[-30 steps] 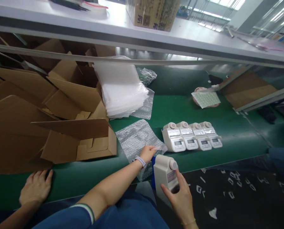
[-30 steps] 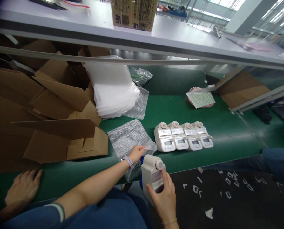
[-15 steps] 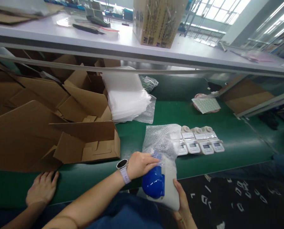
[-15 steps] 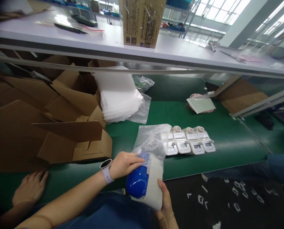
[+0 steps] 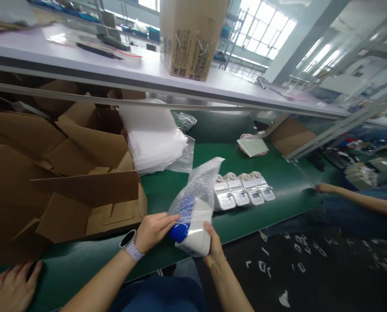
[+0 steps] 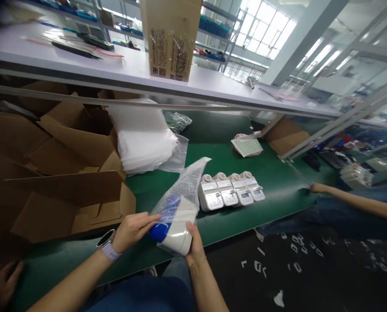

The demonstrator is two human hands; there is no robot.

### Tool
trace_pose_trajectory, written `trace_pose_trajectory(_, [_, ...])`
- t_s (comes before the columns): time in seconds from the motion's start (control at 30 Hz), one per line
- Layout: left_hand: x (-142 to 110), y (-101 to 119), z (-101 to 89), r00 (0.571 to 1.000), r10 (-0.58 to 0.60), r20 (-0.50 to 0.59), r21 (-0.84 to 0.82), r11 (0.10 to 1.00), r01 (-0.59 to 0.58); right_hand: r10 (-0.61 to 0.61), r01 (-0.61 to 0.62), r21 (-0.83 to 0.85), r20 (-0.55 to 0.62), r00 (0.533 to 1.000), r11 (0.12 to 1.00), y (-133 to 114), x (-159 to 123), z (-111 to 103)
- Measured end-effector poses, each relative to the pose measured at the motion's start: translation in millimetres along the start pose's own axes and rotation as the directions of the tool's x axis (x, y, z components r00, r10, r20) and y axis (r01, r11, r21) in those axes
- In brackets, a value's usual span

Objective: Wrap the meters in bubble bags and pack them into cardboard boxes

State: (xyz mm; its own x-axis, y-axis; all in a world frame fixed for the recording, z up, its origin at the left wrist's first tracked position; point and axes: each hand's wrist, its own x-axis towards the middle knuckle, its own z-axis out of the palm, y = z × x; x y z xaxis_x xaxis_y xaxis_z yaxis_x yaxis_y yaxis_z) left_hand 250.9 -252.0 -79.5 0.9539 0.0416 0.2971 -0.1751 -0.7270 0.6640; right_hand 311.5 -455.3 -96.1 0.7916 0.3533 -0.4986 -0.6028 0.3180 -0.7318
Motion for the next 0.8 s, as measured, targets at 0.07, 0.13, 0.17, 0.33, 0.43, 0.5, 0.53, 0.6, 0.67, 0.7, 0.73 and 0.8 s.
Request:
trace_pose_trajectory(0.07, [-14,-10,12.5,0.99,-0.083,-0.115,-0.128,0.989,0.068,-0.024,0.023,-0.046,-0.01,1.0,0.999,-1,2,1])
trace_pose_trajectory(0.13, [-25,-6,28.2,0.981,-0.092,-0.171,-0.197,0.979,0.057,-0.065,0.058,-0.155,-0.038,0.997,0.986,-1,8,3])
trace_pose_trajectory(0.17, [-30,-1,35.9,0.985,-0.066,-0.162,-0.206,0.978,0.032,-0.09,0.076,-0.21,-0.056,0.994,0.975,-1,11,4])
trace_pose_trajectory(0.33, [-43,13,65.8,0.998,-0.059,-0.001,-0.19,0.98,0.057,-0.218,0.162,-0.407,-0.096,0.971,0.899,-6,36,13])
trace_pose_trajectory(0.43, [-41,3,76.8,0.985,-0.17,0.011,-0.194,0.966,0.169,-0.31,0.204,-0.577,-0.09,0.946,0.791,-8,51,19])
trace_pose_trajectory(0.5, [-37,-6,82.4,0.98,-0.199,-0.004,-0.217,0.957,0.194,-0.363,0.206,-0.686,-0.091,0.927,0.698,-6,58,23])
trace_pose_trajectory(0.53, [-34,-10,84.8,0.978,-0.21,-0.014,-0.232,0.952,0.201,-0.386,0.201,-0.732,-0.091,0.918,0.651,-4,60,25])
trace_pose_trajectory(0.6, [-29,-16,88.5,0.967,-0.252,-0.037,-0.262,0.936,0.234,-0.42,0.195,-0.804,-0.074,0.905,0.562,-1,63,29])
trace_pose_trajectory(0.67, [-25,-20,89.9,0.947,-0.317,-0.058,-0.307,0.908,0.285,-0.43,0.207,-0.844,-0.03,0.902,0.495,1,63,32])
trace_pose_trajectory(0.7, [-24,-21,89.5,0.935,-0.349,-0.069,-0.333,0.891,0.308,-0.425,0.219,-0.853,-0.004,0.905,0.474,1,62,31])
trace_pose_trajectory(0.73, [-24,-22,88.3,0.924,-0.375,-0.077,-0.359,0.875,0.325,-0.418,0.233,-0.859,0.025,0.908,0.456,0,62,30])
trace_pose_trajectory(0.8, [-24,-23,84.6,0.91,-0.408,-0.077,-0.397,0.85,0.347,-0.41,0.282,-0.854,0.09,0.908,0.436,-2,65,25])
